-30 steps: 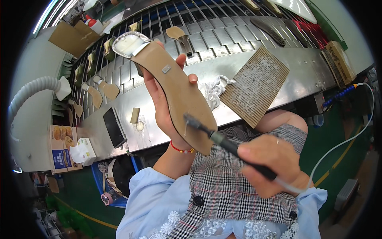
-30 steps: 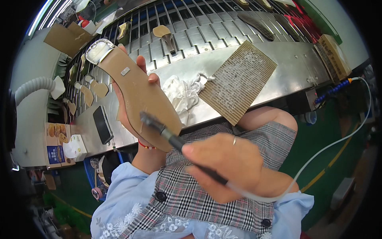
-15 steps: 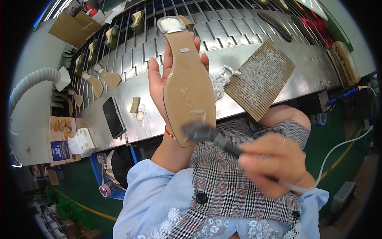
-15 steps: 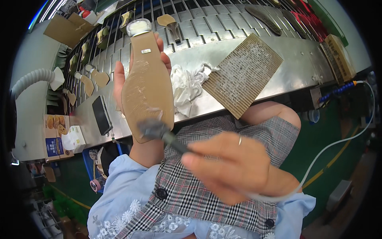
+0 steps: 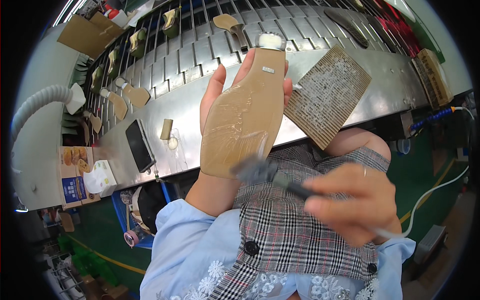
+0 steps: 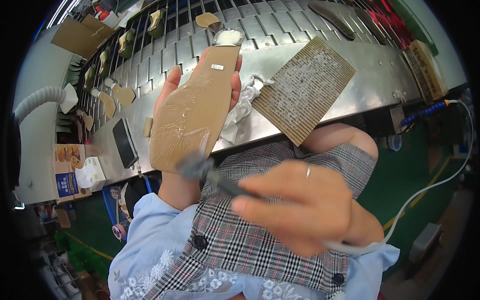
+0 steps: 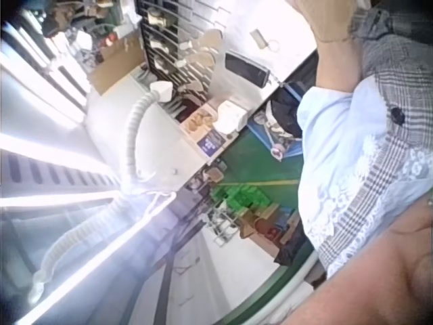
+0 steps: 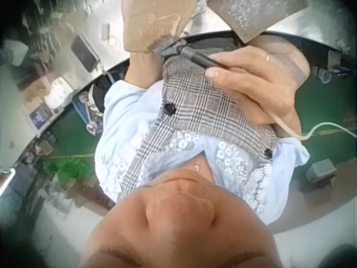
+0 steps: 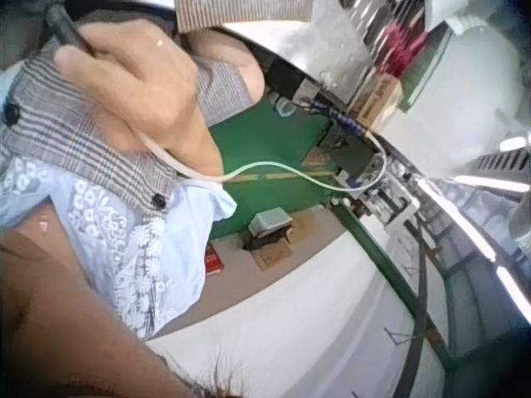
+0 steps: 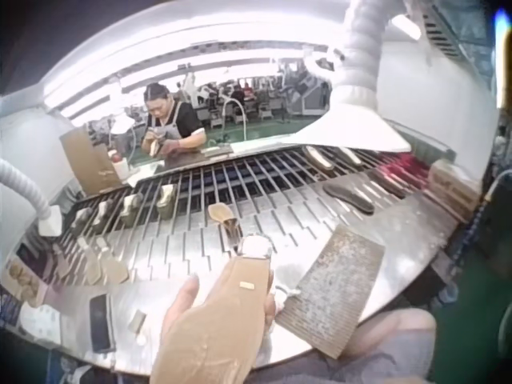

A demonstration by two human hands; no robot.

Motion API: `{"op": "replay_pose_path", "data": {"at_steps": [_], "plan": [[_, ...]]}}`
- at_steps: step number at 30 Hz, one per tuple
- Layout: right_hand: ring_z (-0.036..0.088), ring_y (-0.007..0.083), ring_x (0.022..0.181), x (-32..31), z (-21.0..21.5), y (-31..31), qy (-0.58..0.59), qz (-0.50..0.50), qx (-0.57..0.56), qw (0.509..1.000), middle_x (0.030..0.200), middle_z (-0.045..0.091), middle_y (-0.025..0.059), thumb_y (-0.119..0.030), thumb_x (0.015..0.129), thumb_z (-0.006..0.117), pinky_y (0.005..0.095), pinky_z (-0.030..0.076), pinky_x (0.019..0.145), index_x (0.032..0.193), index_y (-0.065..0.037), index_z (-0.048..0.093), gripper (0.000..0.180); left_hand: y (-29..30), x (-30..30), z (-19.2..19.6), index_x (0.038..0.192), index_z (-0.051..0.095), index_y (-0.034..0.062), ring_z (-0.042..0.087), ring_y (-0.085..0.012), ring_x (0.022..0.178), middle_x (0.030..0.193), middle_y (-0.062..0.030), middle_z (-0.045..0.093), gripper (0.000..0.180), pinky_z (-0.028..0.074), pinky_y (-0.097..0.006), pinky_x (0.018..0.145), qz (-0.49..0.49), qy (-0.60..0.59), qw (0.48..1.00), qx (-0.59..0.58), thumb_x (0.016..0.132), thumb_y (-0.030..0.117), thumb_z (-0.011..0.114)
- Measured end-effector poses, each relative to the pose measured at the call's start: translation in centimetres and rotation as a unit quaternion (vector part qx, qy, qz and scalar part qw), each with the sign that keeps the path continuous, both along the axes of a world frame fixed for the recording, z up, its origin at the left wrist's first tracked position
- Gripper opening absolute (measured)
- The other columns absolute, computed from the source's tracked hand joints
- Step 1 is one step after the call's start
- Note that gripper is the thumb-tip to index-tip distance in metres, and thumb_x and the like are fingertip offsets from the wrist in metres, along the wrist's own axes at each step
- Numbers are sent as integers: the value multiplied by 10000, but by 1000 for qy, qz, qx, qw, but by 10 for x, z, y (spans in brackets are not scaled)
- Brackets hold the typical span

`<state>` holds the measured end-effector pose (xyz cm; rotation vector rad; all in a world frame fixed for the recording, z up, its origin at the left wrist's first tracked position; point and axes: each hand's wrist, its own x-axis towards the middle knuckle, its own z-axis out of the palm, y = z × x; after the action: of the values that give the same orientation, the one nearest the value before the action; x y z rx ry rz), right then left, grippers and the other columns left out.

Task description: The person repeatedly applies a white adhesive to the sole of a shoe part using a brush. They dip the brush into a container of glue and spread it evenly across the surface, then place the part on a metal rack. The process is repeated for multiple shoe parts.

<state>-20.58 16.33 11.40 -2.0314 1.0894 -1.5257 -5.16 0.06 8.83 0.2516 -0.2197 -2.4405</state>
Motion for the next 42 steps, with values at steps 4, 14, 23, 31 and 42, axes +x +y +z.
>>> {"op": "replay_pose_path", "data": {"at_steps": [4,14,23,31,42], "plan": [[660,256,663,-8,9,2,-23,-6,24,999,936,684,197,24,665,727,310,523,575,996,-8,711,332,3,-1,5,1484,332,157,544,-409,1134,1378,-247,449,566,482,-476,980,-32,10,999,41,1011,468,312],[663,279,666,-28,17,1,40,28,59,997,849,698,201,-124,765,669,418,534,712,850,-60,713,116,11,7,15,1478,331,63,504,-359,1228,1425,-232,420,663,428,-461,1045,-105,-2,993,44,997,519,319],[659,280,729,-24,12,-2,-9,30,-29,999,1011,657,282,-148,797,668,375,537,673,1009,-17,675,250,5,12,14,1481,336,73,532,-377,1193,1378,-208,491,695,449,-491,1013,-150,12,988,41,981,556,335],[686,252,691,16,14,-1,51,77,-87,992,921,661,227,-69,711,687,286,574,572,961,8,707,262,8,6,18,1459,376,93,547,-418,1121,1332,-212,520,684,474,-501,979,-87,-11,993,74,974,574,346],[685,270,665,3,26,1,81,73,-15,994,925,676,259,-40,734,705,312,566,563,918,12,734,194,6,13,19,1458,377,84,566,-343,1129,1337,-173,532,684,503,-464,949,-100,-19,994,35,978,569,333]]}}
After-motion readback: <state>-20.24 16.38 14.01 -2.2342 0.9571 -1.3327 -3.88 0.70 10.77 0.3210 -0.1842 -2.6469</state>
